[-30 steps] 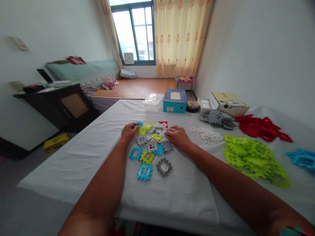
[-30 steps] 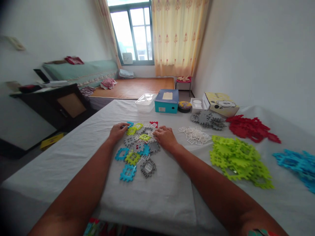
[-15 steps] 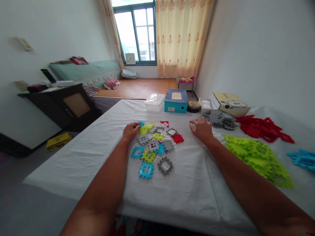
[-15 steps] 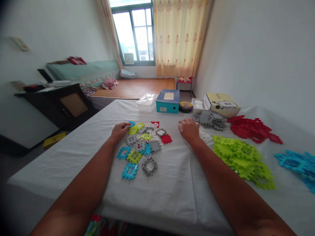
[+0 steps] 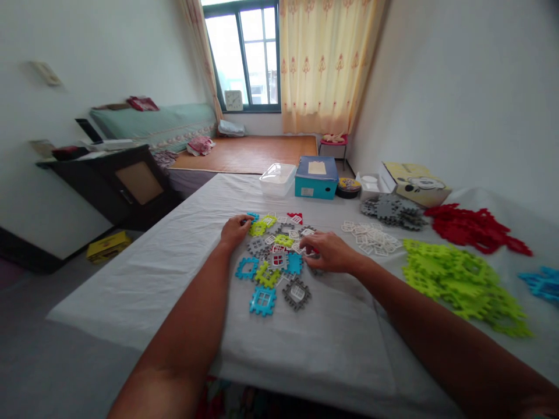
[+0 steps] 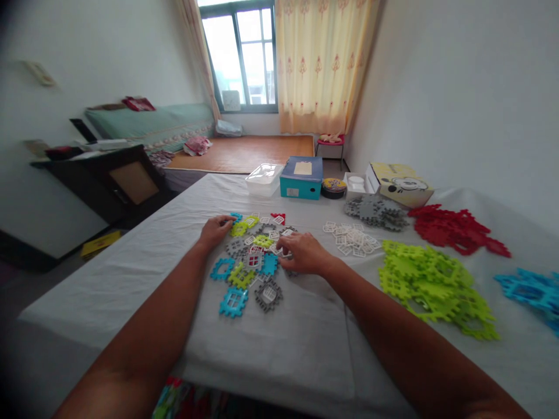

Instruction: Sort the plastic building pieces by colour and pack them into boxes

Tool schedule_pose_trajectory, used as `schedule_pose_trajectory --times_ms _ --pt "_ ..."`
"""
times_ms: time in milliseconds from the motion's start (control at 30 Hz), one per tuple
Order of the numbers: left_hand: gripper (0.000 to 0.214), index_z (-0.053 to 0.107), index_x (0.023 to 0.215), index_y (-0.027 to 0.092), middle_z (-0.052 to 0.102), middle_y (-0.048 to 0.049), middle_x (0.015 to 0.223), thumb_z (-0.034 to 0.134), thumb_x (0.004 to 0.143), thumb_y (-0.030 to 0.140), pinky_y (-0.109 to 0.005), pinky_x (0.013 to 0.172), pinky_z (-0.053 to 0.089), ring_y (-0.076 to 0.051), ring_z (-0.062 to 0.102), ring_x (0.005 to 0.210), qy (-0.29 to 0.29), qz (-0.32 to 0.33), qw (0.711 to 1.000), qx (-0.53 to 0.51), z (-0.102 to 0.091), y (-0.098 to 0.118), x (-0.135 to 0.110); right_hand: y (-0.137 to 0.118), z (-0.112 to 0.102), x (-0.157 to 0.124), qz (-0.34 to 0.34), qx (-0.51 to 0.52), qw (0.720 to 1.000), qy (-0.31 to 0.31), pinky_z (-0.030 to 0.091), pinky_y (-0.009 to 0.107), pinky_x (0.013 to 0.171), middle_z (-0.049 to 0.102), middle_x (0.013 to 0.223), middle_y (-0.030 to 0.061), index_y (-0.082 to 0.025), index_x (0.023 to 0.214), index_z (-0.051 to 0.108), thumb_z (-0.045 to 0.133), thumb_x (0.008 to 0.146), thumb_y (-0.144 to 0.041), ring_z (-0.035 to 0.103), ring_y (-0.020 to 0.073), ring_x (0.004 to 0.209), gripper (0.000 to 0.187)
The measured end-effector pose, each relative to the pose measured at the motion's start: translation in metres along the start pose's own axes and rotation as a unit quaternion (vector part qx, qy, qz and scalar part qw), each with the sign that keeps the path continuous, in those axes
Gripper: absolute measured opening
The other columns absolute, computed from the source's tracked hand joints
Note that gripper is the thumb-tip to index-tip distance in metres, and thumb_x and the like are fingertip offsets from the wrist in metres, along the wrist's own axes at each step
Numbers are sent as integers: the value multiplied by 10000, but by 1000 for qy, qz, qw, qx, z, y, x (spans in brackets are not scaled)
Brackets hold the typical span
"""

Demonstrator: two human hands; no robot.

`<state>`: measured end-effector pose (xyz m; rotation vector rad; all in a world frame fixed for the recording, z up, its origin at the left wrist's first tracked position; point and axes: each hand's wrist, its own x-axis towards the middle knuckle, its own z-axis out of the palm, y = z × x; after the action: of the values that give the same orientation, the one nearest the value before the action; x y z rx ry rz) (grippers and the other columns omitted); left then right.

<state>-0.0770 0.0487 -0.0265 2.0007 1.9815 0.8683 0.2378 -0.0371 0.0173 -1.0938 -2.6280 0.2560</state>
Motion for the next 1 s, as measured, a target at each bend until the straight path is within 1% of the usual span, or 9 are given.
schedule_pose_trajectory --times_ms 100,267,400,500,667,733,833,933,1000 --pt "337 745 1022 232 721 -17 777 511 802 333 -239 594 408 -162 610 689 -1 -2 1000 5 0 -1 0 12 -4 -1 41 -1 999 30 420 260 745 695 865 15 -222 954 681 553 871 -278 599 149 808 162" --pt "332 744 1027 238 726 -10 792 516 802 326 -237 590 409 -163 612 690 -2 -7 1000 3 0 -1 -1 15 10 5 -8 -27 999 43 410 327 892 656 1190 64 -241 1188 635 642 845 -362 532 212 1099 363" --pt "327 746 1022 236 732 -9 805 521 799 315 -233 585 408 -161 612 684 -2 -10 1000 3 -1 1 -1 6 22 8 -10 -52 998 17 391 345 887 699 1088 52 -281 1136 670 513 938 -347 544 202 1072 261" --pt "330 744 1027 236 732 -8 792 519 801 320 -231 584 409 -161 612 679 0 -5 1000 4 -1 1 -1 6 18 10 13 -59 997 51 390 332 882 697 1099 57 -260 1090 688 425 974 -344 550 197 1057 299" --pt "339 743 1033 231 733 -14 797 511 804 326 -233 587 414 -166 615 688 -2 1 1000 -2 0 0 0 49 -15 -1 196 -89 969 117 426 301 821 706 1028 93 -197 1161 640 396 957 -291 610 196 947 333" --pt "338 743 1033 231 735 -15 808 510 805 323 -232 588 415 -165 619 696 -5 2 1000 -4 0 -1 0 76 -30 -14 291 -130 943 100 435 330 789 710 994 102 -199 1217 608 432 923 -277 628 216 909 352" --pt "330 743 1028 234 737 -11 802 514 805 316 -227 588 415 -163 624 696 -7 -3 1000 -3 -1 0 0 104 -47 -33 362 -204 909 32 429 413 796 698 1039 115 -226 1060 688 475 884 -287 612 274 961 283" --pt "325 745 1021 234 735 -8 783 518 804 316 -226 589 414 -163 626 691 -7 -4 1000 4 -2 1 -1 102 -47 -35 341 -236 909 51 420 444 818 669 1111 126 -221 994 717 512 880 -323 558 305 1041 256" --pt "325 746 1020 236 732 -7 775 517 804 320 -228 590 414 -164 626 692 -5 -3 1000 8 -2 2 -2 84 -39 -25 258 -196 942 83 419 394 842 674 1081 115 -211 1025 714 514 901 -326 553 261 1025 262"
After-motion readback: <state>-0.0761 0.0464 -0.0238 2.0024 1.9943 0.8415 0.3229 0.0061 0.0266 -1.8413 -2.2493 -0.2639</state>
